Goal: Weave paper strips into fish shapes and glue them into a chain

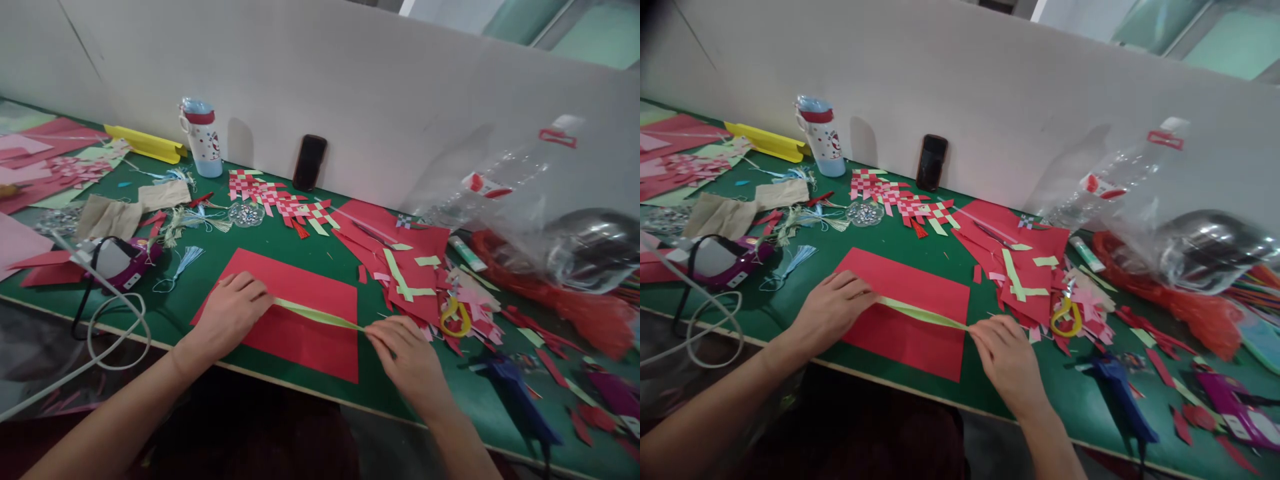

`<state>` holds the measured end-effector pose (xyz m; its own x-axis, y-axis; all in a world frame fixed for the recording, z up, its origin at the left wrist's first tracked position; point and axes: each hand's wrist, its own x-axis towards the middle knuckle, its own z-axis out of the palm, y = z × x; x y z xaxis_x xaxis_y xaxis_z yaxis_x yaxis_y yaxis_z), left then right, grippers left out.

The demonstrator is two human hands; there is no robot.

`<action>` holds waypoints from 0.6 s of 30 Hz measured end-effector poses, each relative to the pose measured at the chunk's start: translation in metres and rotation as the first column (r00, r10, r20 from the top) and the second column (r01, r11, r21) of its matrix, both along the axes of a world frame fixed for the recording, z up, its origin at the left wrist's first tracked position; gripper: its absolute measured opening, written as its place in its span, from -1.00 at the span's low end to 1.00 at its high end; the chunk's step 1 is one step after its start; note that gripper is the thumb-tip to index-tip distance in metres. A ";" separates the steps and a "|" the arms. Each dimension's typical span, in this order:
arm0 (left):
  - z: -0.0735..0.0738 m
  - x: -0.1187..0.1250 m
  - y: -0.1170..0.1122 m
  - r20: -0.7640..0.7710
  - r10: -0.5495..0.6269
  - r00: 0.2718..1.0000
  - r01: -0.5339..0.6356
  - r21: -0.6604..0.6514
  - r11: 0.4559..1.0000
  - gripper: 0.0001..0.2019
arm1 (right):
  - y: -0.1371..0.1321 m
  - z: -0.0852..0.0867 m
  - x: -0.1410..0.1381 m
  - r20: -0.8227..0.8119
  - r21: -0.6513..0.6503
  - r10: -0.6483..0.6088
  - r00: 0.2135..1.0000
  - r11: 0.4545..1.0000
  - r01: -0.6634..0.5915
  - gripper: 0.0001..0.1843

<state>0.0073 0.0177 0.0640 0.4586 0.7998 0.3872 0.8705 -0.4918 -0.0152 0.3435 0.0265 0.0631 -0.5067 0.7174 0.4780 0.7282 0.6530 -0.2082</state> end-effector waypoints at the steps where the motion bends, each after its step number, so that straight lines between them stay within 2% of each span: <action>1: -0.002 -0.001 -0.002 -0.023 -0.028 0.999 0.028 0.002 1.000 -0.78 | -0.001 -0.004 0.002 0.066 0.009 0.033 0.997 0.999 -0.033 -0.80; 4: -0.003 -0.002 -0.009 -0.084 -0.124 0.989 0.121 -0.041 0.992 -0.69 | -0.006 -0.012 0.007 0.184 0.009 0.075 0.980 0.997 -0.078 -0.69; 7: -0.002 -0.002 -0.012 -0.111 -0.173 0.979 0.165 -0.077 0.983 -0.72 | -0.011 -0.013 0.010 0.244 0.018 0.088 0.966 0.995 -0.096 -0.66; 15: 0.005 -0.001 -0.018 -0.160 -0.162 0.974 0.126 -0.215 0.968 -0.68 | -0.015 -0.004 0.008 0.302 0.030 0.101 0.948 0.993 -0.116 -0.63; 18: 0.012 0.007 -0.021 -0.157 -0.119 0.980 0.080 -0.237 0.968 -0.77 | -0.014 -0.004 0.007 0.265 -0.005 0.110 0.958 0.994 -0.113 -0.64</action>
<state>0.0139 -0.0028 0.0756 0.5835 0.8047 0.1098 0.8113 -0.5836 -0.0345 0.3507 0.0127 0.0587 -0.6928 0.6447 0.3231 0.6785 0.7345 -0.0107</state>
